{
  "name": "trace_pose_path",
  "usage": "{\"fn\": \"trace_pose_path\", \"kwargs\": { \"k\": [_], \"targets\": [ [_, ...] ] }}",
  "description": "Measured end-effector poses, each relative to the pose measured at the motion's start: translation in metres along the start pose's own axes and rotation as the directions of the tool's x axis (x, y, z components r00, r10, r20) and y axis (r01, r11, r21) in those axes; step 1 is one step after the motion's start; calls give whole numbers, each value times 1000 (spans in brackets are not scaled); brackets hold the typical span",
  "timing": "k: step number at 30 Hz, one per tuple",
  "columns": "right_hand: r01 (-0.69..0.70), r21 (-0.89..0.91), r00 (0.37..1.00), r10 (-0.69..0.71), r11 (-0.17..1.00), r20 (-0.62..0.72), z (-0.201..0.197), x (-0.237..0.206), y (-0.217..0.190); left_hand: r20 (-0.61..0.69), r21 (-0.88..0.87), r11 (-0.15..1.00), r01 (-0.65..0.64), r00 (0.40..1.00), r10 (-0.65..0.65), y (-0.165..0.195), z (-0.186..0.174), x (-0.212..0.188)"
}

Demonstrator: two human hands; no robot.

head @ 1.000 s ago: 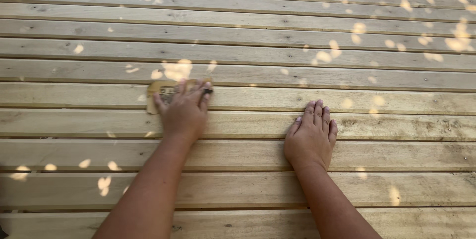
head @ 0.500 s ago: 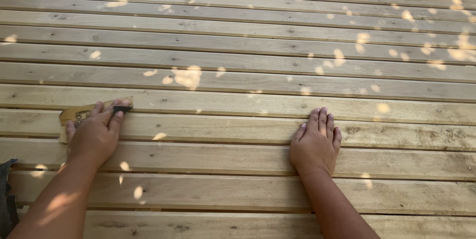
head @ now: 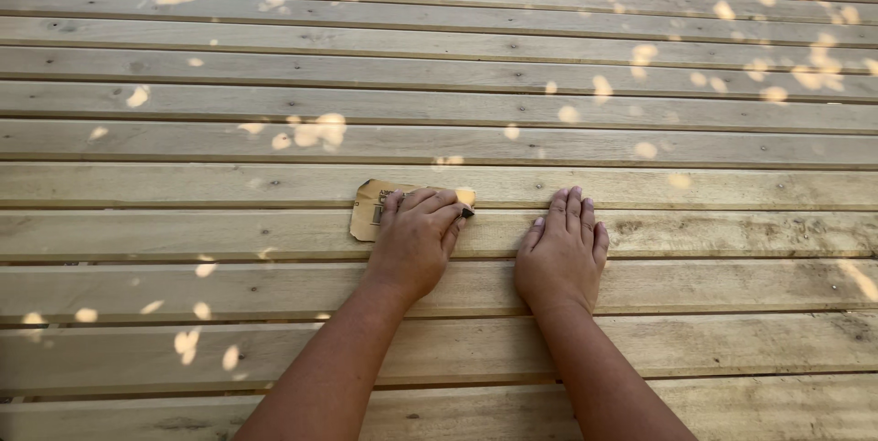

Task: The person sands the slatted wooden surface of a large outdoor furniture panel, rubbing a piece of sandpaper by hand back and forth across the planks. They move the sandpaper to different sections of the panel, occasionally repositioning it in their hand, and steady the panel with the other hand.

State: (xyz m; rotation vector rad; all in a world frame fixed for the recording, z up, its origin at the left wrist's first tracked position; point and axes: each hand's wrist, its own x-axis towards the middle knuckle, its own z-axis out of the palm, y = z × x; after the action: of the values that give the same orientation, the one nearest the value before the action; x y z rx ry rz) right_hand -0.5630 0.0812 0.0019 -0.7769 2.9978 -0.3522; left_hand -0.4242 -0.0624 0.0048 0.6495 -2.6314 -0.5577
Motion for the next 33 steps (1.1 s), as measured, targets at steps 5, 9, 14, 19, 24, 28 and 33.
{"fn": "trace_pose_path", "kwargs": {
  "k": [5, 9, 14, 19, 24, 28, 33],
  "targets": [
    [14, -5, 1000, -14, 1000, -18, 2, 1, 1, -133, 140, 984, 111, 987, -92, -92, -80, -47],
    [8, -33, 1000, -8, 999, -10, 4, 1, 2, -249, 281, 939, 201, 960, -131, -164, -155, -91],
    [2, -40, 1000, -2, 999, 2, 3, 1, 2, -302, 227, 921, 317, 922, -243, -183, -140, -91],
    [9, -32, 1000, -9, 999, -20, 3, 0, 1, -238, 28, 968, 250, 942, -237, -124, -83, -58],
    [-2, -12, 1000, 1, 1000, -16, 0, 1, 1, -187, -101, 993, -53, 982, 33, -10, -7, 0],
    [-6, 7, 1000, 6, 1000, -7, -1, 2, 1, -133, -107, 991, -86, 989, 71, -28, -27, -2],
    [5, -16, 1000, -5, 1000, -24, 1, 1, 1, -237, 4, 966, 257, 939, -249, -149, -121, -54]
  ]
}}
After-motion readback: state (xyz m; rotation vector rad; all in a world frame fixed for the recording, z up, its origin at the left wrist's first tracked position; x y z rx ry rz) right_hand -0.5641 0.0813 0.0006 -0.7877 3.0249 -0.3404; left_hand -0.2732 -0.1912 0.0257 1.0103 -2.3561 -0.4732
